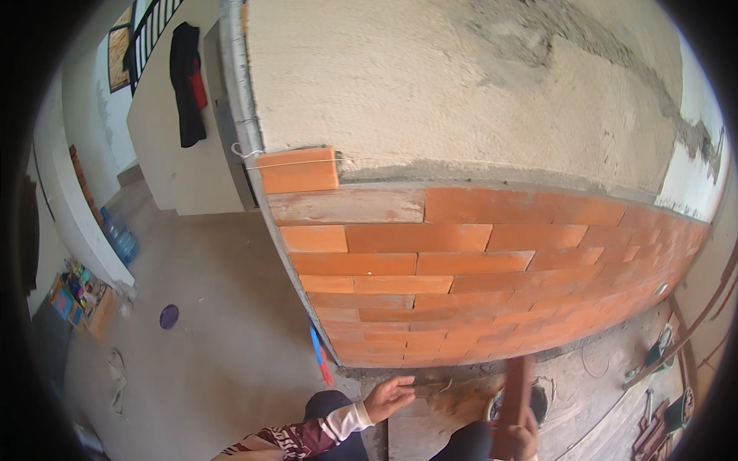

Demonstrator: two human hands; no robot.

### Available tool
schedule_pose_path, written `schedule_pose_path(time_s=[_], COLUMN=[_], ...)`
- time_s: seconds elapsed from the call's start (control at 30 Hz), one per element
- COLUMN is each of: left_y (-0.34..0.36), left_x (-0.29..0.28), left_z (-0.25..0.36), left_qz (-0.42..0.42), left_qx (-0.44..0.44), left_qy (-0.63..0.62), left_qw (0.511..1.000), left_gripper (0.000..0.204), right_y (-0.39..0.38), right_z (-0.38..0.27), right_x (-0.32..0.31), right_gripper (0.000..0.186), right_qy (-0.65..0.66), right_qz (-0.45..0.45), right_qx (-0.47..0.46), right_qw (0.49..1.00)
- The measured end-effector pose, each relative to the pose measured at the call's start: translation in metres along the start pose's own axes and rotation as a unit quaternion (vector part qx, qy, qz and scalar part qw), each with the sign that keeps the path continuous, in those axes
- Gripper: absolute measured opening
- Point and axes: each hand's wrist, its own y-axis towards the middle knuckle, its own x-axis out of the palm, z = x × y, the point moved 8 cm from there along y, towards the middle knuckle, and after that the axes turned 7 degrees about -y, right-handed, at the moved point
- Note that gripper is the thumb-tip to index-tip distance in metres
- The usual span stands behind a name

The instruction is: The person applies mortar to a wall using a trowel and places rectangular terracotta tiles in a staggered pattern. They use a string line as a guide and tap tiles into place with a hammer handle.

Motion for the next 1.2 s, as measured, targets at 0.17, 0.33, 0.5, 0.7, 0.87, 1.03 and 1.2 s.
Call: schedule_pose_path(time_s=[0.17,0.33,0.5,0.7,0.87,1.03,1.2], left_y=[0.002,-0.047,-0.048,-0.012,0.029,0.069,0.076], left_x=[0.006,-0.032,-0.054,-0.039,-0.023,-0.028,-0.03], left_z=[0.025,0.054,0.112,0.21,0.298,0.331,0.351], left_qz=[0.002,-0.012,0.099,0.033,-0.036,0.044,0.103], left_qx=[-0.134,-0.128,-0.025,0.084,0.209,0.241,0.263], left_qy=[-0.256,-0.278,-0.301,-0.324,-0.345,-0.344,-0.282], left_qw=[0.957,0.952,0.948,0.942,0.914,0.906,0.917], left_gripper=[0.046,0.036,0.025,0.024,0.015,0.014,0.02], right_y=[0.002,-0.013,0.038,0.077,0.113,0.146,0.156], right_z=[0.015,0.023,0.003,-0.085,-0.2,-0.256,-0.271], right_x=[0.132,0.174,0.144,0.167,0.188,0.203,0.207], right_gripper=[0.068,0.086,0.071,0.052,0.044,0.046,0.043], right_qy=[-0.019,0.209,0.194,0.071,0.013,0.03,0.01], right_qz=[-0.362,-0.395,-0.247,-0.135,-0.152,-0.194,-0.167], right_qx=[0.169,0.35,0.065,-0.04,-0.161,-0.22,-0.237], right_qw=[0.917,0.823,0.947,0.987,0.975,0.956,0.957])
